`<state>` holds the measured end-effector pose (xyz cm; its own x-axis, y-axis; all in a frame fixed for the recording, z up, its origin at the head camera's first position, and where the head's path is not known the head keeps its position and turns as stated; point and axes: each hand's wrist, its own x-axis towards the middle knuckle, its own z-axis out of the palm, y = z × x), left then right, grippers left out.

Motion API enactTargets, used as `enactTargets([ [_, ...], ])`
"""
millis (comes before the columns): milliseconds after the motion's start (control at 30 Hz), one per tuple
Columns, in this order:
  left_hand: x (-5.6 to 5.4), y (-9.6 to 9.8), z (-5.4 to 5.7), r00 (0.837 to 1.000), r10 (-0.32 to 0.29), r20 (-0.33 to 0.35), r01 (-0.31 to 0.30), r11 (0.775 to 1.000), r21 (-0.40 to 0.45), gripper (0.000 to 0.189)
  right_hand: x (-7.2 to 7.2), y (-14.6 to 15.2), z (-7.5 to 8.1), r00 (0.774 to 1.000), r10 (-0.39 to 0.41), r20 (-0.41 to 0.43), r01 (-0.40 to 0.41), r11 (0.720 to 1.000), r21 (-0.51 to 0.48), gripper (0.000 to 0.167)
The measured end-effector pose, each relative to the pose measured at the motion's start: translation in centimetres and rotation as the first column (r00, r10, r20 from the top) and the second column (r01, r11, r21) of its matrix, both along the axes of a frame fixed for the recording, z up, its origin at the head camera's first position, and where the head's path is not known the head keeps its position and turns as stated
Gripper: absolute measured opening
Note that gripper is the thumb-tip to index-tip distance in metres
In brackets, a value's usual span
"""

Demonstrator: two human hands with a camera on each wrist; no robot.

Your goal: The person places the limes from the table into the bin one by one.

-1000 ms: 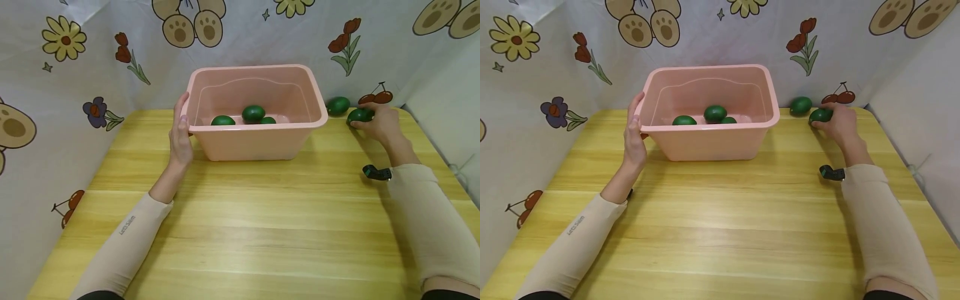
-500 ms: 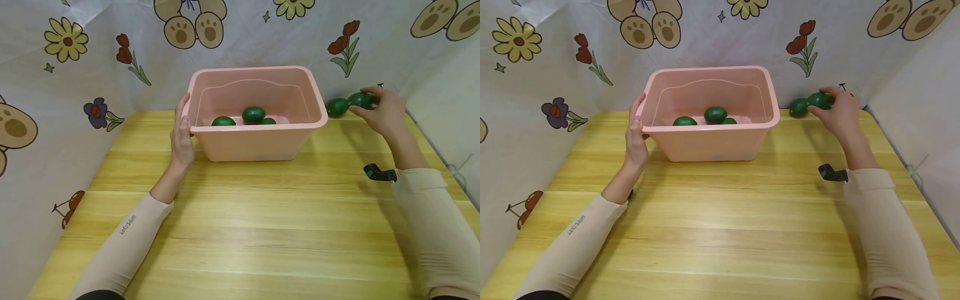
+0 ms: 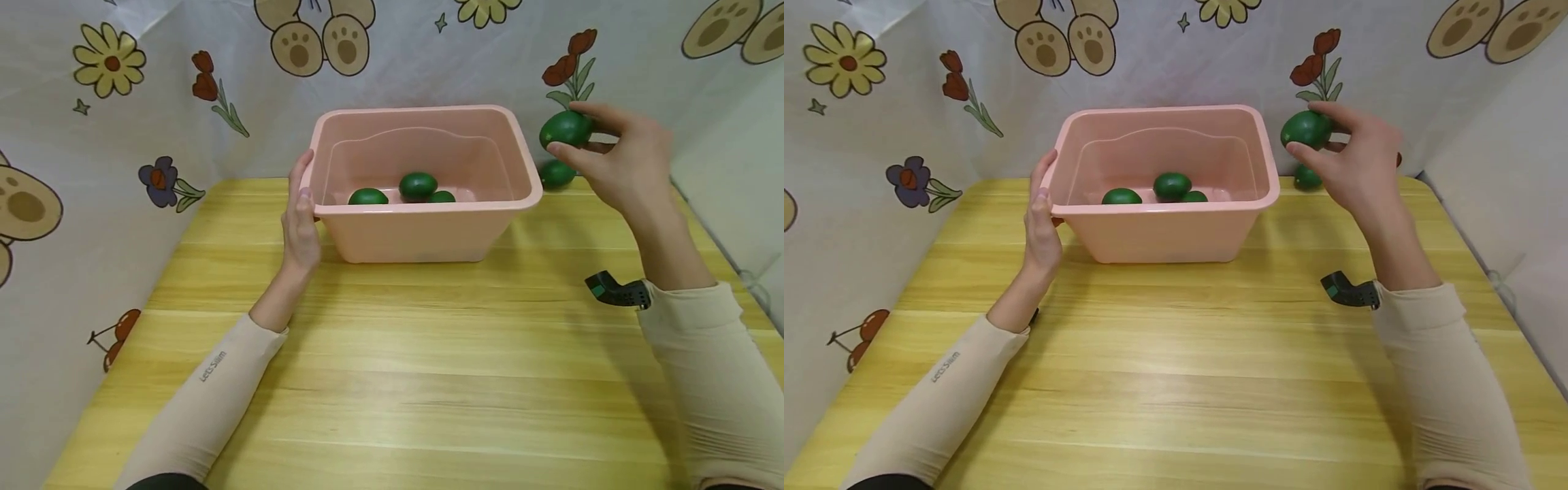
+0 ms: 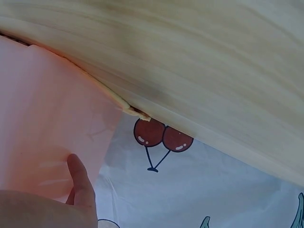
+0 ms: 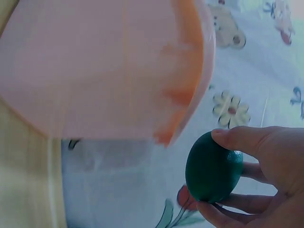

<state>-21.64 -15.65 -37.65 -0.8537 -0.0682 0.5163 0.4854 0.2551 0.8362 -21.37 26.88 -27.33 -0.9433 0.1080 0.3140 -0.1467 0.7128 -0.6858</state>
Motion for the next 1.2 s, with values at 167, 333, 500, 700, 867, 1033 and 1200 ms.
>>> enactTargets([
  [167, 0.0, 0.0, 0.0, 1.000, 0.003, 0.001, -0.003, 1.000, 0.000, 0.069, 1.0, -3.1, 1.1, 0.994, 0.089, -0.069, -0.089, 0.996, 0.007, 0.056],
  [333, 0.1, 0.0, 0.2, 1.000, 0.012, 0.004, -0.012, 1.000, -0.003, 0.068, 1.9, -5.3, 1.2, 0.971, 0.214, -0.104, -0.206, 0.975, 0.087, 0.056],
  [500, 0.1, 0.0, 0.2, 1.000, 0.019, -0.006, -0.019, 1.000, -0.002, 0.068, 2.2, -6.6, 0.6, 0.950, 0.250, -0.185, -0.210, 0.954, 0.212, 0.057],
  [700, 0.0, 0.0, 0.0, 1.000, 0.026, -0.005, -0.026, 1.000, -0.013, 0.069, 2.3, -7.1, 0.3, 0.944, 0.285, -0.165, -0.241, 0.940, 0.242, 0.050],
  [867, 0.1, 0.2, -0.1, 0.999, 0.031, 0.008, -0.031, 1.000, -0.004, 0.069, 2.4, -7.2, 0.1, 0.938, 0.329, -0.109, -0.292, 0.919, 0.263, 0.051],
  [1033, 0.6, 0.5, 0.5, 0.999, 0.043, 0.014, -0.043, 0.999, -0.005, 0.069, 2.5, -7.1, 0.1, 0.946, 0.308, -0.105, -0.271, 0.925, 0.267, 0.059],
  [1200, 1.6, 0.9, 1.7, 0.999, 0.030, 0.016, -0.030, 1.000, 0.001, 0.070, 2.1, -6.3, 0.1, 0.959, 0.233, -0.160, -0.193, 0.954, 0.229, 0.050],
])
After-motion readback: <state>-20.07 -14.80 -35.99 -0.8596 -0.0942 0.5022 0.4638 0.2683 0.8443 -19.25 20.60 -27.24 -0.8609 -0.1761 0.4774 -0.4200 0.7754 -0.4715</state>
